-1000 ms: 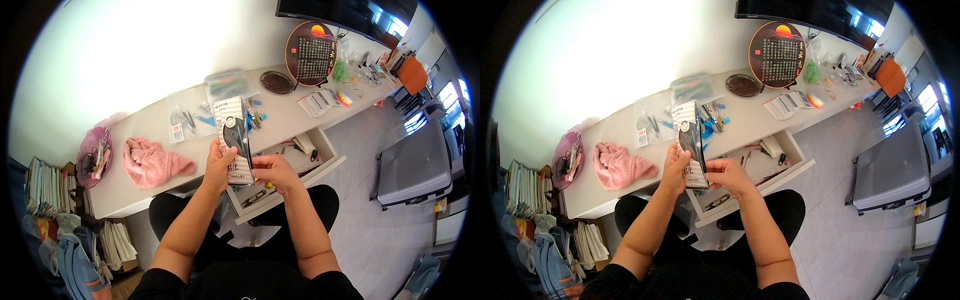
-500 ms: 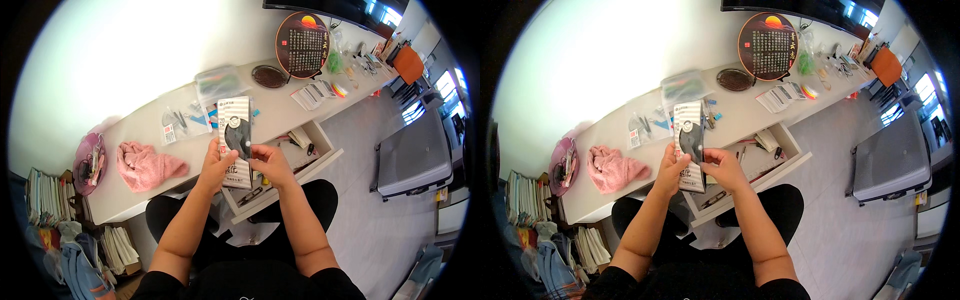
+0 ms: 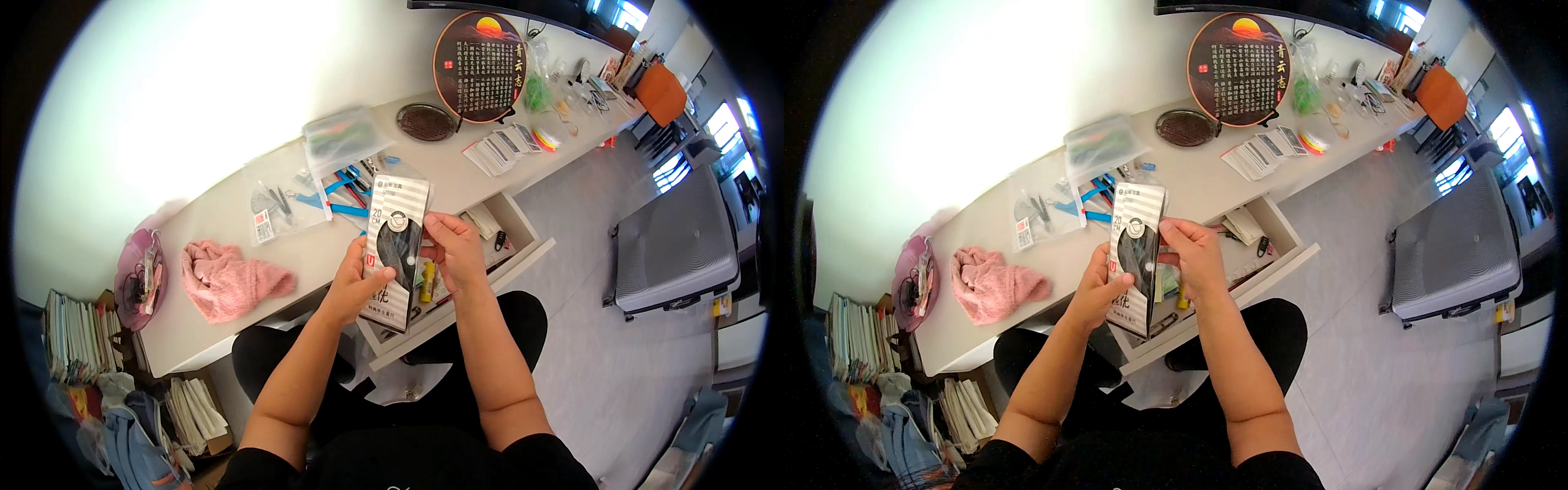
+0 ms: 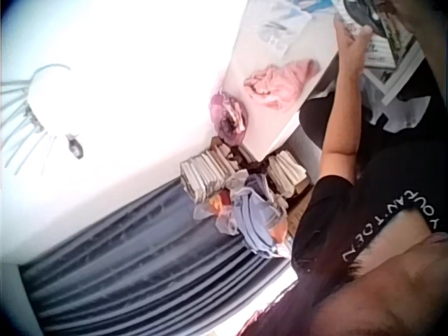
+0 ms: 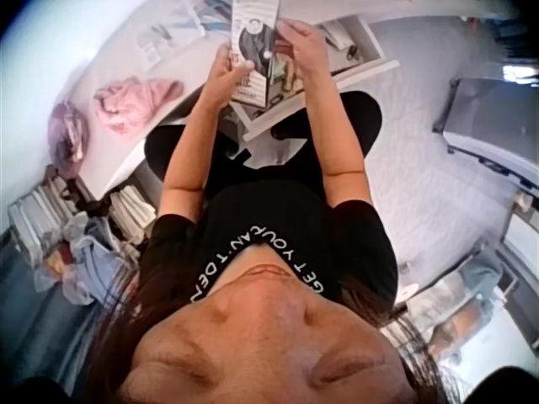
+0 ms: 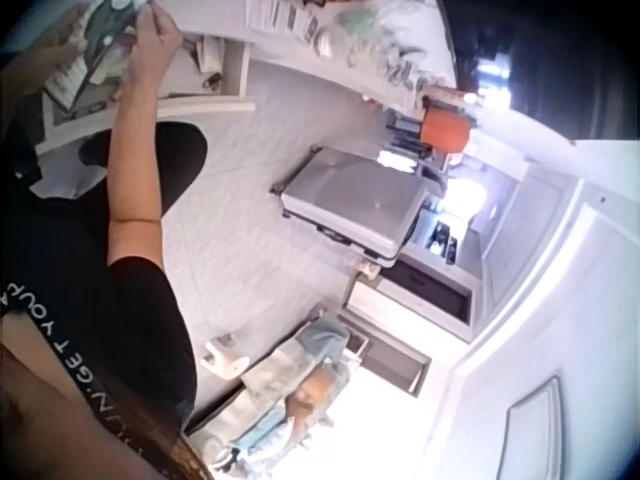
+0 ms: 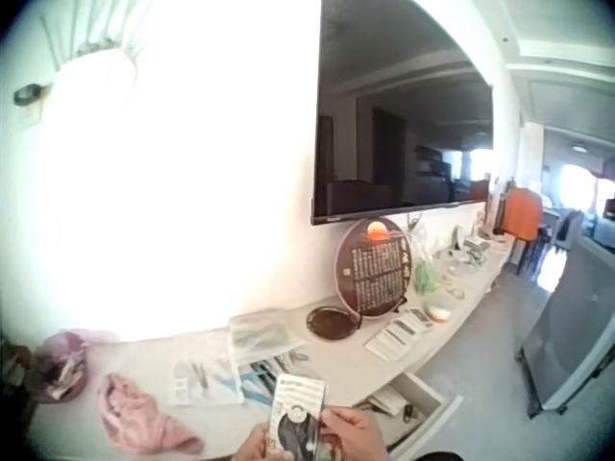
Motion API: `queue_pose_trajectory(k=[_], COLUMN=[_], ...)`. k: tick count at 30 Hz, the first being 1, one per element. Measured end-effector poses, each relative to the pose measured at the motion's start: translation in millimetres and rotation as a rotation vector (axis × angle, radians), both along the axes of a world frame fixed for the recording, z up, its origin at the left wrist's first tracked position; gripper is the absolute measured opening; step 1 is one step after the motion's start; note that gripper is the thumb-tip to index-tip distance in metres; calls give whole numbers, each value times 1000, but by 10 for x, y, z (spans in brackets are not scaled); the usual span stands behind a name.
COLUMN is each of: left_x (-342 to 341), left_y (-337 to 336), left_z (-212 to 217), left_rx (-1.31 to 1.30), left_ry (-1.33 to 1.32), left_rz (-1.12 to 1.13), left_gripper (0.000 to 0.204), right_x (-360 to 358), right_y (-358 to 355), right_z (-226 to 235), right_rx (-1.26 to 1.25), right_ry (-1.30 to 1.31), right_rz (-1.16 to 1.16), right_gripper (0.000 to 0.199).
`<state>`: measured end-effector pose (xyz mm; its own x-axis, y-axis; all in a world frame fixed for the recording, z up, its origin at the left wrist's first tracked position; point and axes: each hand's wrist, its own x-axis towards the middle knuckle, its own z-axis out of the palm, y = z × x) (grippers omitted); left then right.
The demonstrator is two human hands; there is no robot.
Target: The person picks up several packaged items from a drawer and places them on a table, then sorts through smaller objects like pens and clips, placing some into a clear plastic bag.
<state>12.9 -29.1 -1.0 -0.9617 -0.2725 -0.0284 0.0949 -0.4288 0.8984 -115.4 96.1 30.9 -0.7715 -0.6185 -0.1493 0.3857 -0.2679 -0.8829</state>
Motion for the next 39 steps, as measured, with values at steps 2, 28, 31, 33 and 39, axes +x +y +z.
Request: queue_pose_trajectory(k=[2,28,31,33,39], left_x=[-17,-401,-375,-371,-325], left_y=[33,438,420,366,385], left_z=[-13,-469,-366,-448,-150], left_rx=[-16,-173,-173,-143,-120], left_ry=[-30,-503,-548,-545,-351], left_rz=[-18,-288,-240,-215,-159], left_gripper=[69,75,75,75,71], right_x=[-14,-895,-886,-880,-920], right_y=[42,393,400,428,668], right_z=[-23,-1346,-1180,-1211,-760], right_rx=[-5,1591,1638,1608,1106], right_ry=[-37,1100,1091,1145,1379], right_rz=[-9,1075,1177,1073,557], right_gripper=[25,28,27,26,12])
